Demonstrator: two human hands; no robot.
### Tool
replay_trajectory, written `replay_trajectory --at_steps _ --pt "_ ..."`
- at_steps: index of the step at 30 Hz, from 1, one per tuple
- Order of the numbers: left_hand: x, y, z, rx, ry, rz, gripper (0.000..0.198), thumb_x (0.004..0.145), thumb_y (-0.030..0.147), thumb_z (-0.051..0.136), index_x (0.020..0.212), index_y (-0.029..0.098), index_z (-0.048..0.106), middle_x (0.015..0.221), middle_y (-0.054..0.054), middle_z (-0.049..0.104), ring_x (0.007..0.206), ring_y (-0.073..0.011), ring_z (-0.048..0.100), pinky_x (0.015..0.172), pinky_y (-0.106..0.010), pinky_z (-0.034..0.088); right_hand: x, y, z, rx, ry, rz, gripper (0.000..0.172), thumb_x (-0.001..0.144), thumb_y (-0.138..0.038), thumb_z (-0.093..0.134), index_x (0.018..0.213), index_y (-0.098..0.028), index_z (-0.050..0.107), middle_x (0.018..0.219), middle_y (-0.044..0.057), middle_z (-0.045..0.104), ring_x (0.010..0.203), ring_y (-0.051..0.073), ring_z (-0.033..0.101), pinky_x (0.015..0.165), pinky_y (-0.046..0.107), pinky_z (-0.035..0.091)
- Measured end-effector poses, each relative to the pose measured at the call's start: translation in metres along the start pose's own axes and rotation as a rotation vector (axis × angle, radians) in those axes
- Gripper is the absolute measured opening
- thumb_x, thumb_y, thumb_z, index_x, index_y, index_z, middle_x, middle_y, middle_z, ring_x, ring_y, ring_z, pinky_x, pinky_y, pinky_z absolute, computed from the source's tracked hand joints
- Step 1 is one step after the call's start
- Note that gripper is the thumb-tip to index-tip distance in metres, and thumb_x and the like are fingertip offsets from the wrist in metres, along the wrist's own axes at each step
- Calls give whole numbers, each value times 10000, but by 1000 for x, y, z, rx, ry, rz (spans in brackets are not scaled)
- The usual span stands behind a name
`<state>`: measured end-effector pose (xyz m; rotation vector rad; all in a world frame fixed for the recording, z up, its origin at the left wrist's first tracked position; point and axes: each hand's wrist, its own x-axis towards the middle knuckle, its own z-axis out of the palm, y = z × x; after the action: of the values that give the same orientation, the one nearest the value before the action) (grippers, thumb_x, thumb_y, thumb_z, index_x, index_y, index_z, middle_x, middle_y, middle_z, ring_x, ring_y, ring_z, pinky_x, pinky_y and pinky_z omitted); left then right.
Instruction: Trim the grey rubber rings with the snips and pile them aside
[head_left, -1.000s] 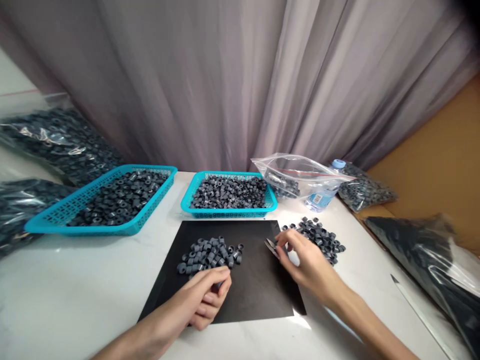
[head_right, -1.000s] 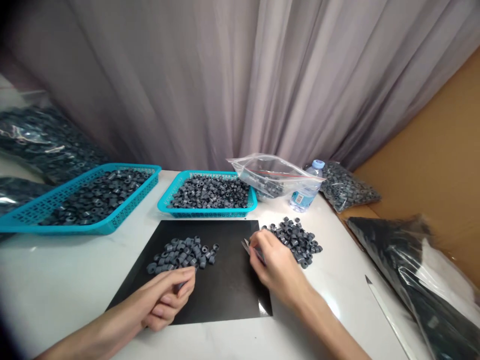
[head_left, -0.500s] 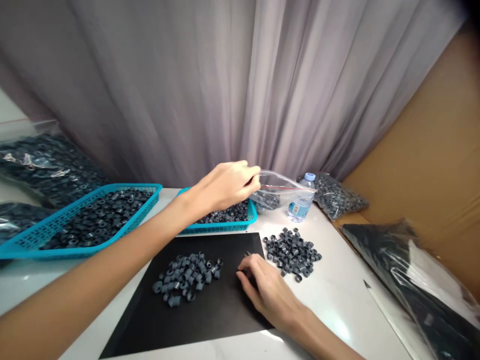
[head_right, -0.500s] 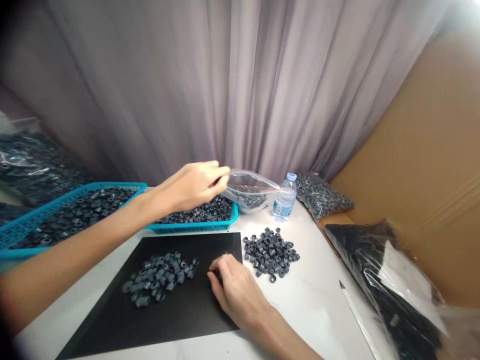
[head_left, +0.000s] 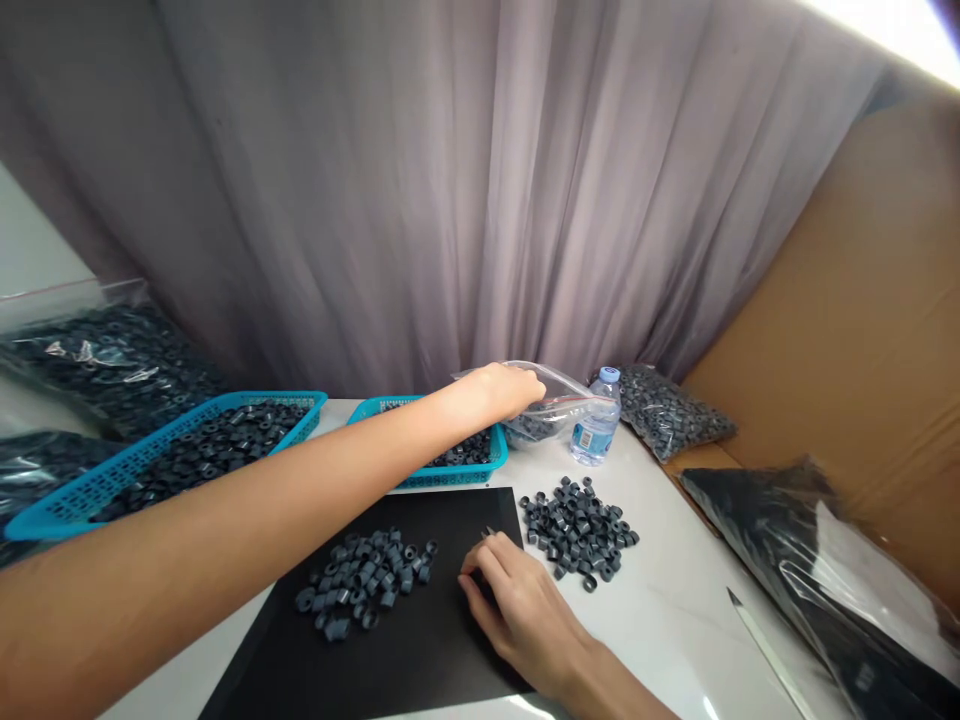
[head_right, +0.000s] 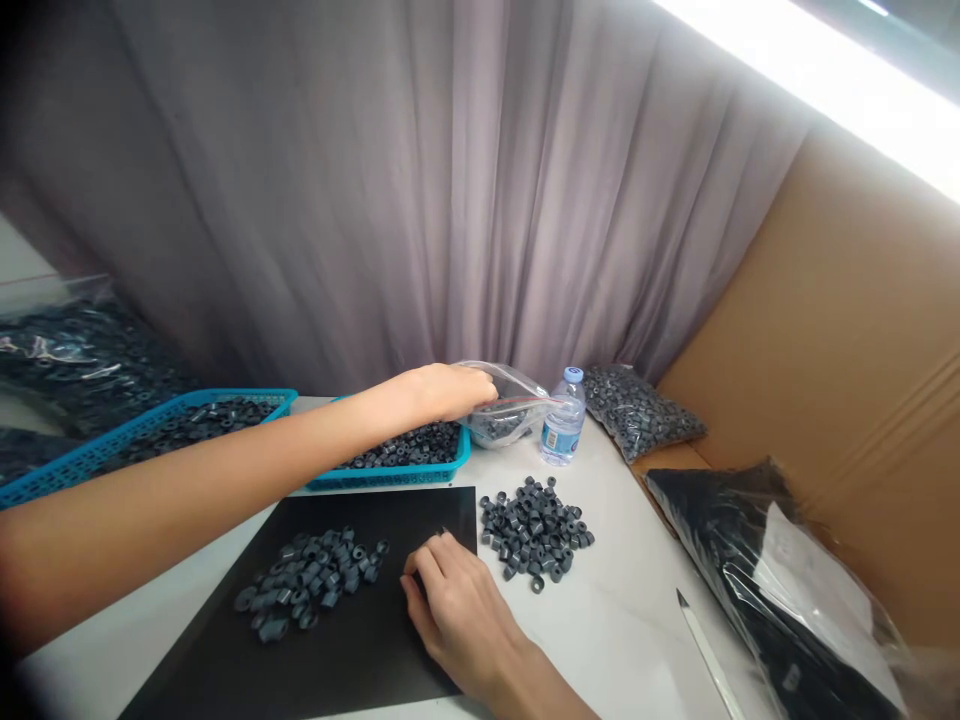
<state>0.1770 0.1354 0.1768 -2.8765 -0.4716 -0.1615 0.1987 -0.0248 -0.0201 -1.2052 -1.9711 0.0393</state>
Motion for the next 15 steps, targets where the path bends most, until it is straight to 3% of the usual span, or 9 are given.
replay_trajectory --at_steps 3,7,9,12,15 --pt "17 -4 2 -34 -195 -57 312 962 337 610 1232 180 618 1248 -98 640 1036 -227 657 874 -426 571 0 0 0 -8 6 -3 93 985 -149 475 965 -236 499 920 44 632 823 198 611 726 307 520" --pt "25 -8 -2 -45 -242 -80 358 959 349 615 1273 179 593 1284 -104 619 1071 -239 648 892 -453 566 -2 1 2 -13 -5 9 97 985 -148 467 978 -238 502 936 48 629 843 203 611 744 315 520" --pt "20 -8 -3 -48 -200 -63 331 959 331 615 1251 174 606 1260 -101 634 1052 -233 654 887 -443 566 -2 1 2 -4 -11 13 112 982 -135 457 989 -236 504 938 50 625 840 198 612 744 308 516" --pt "4 0 -3 -54 -70 -44 226 965 128 527 1153 132 651 1146 -113 688 1005 -228 665 902 -395 532 -2 2 -1 53 -10 45 107 982 -140 456 1003 -230 511 935 45 617 818 183 610 734 290 504" --pt "-24 22 -3 -43 117 -58 379 961 6 342 1255 71 572 1241 -180 636 1176 -273 589 1020 -424 421 -1 6 -3 210 6 180 61 997 -200 473 996 -222 529 882 26 607 766 167 592 698 276 479"
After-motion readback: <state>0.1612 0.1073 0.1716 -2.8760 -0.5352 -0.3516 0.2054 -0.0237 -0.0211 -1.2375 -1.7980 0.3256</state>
